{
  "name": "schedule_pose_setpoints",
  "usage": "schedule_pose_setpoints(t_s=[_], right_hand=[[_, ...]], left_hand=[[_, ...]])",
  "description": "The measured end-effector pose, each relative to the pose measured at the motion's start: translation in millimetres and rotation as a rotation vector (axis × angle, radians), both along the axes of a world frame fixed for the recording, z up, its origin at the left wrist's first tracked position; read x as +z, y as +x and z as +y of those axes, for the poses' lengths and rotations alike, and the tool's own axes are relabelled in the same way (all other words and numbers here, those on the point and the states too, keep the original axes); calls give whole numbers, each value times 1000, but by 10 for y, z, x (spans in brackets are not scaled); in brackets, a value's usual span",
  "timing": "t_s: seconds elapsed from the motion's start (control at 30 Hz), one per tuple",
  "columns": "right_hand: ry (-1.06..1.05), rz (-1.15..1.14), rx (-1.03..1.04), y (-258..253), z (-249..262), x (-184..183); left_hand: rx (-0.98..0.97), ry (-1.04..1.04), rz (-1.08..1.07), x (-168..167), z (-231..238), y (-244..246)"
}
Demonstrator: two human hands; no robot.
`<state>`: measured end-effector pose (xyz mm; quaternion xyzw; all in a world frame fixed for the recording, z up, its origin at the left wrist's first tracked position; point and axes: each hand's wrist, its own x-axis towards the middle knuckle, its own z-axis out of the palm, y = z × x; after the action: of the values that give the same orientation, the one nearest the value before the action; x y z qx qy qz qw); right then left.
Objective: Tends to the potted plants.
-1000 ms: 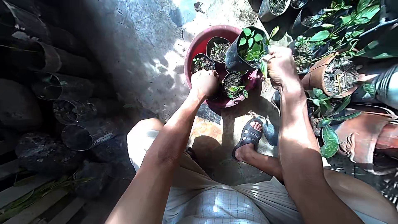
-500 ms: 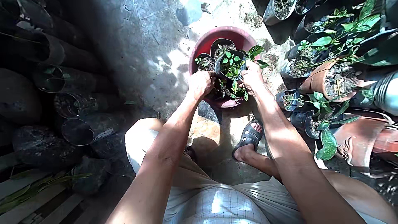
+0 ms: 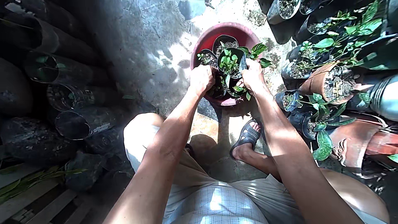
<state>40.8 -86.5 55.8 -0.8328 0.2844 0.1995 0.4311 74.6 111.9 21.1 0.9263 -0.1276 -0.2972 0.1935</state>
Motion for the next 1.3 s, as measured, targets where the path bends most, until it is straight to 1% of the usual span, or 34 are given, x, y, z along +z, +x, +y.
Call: schedule_pose_setpoints(t_s=[0.17, 0.23, 0.33, 0.53, 0.63, 0.8, 1.03, 1.2, 1.27, 1.3], right_hand=[[-48, 25, 59, -18, 22, 17], [0, 61, 47, -18, 22, 22], [83, 134, 44, 44, 11, 9], [79, 231, -10, 136, -6, 22], [90, 248, 12, 113, -2, 17], [83, 272, 67, 130, 8, 6], [75, 266, 66, 217, -26, 19], [61, 282, 58, 230, -36, 1], [53, 278, 51, 214, -30, 0], [51, 272, 50, 204, -30, -4]], left_hand=[[39, 9, 42, 22, 38, 10], [39, 6, 40, 29, 52, 10], [33, -10, 64, 128, 59, -7], [17, -82, 56, -33, 95, -1], [22, -61, 56, -2, 105, 3], [49, -116, 57, -17, 156, 40], [115, -259, -82, 16, 177, 106], [122, -485, -289, 60, 134, 132], [66, -557, -313, 98, 126, 224], [4, -557, -304, 139, 128, 292]])
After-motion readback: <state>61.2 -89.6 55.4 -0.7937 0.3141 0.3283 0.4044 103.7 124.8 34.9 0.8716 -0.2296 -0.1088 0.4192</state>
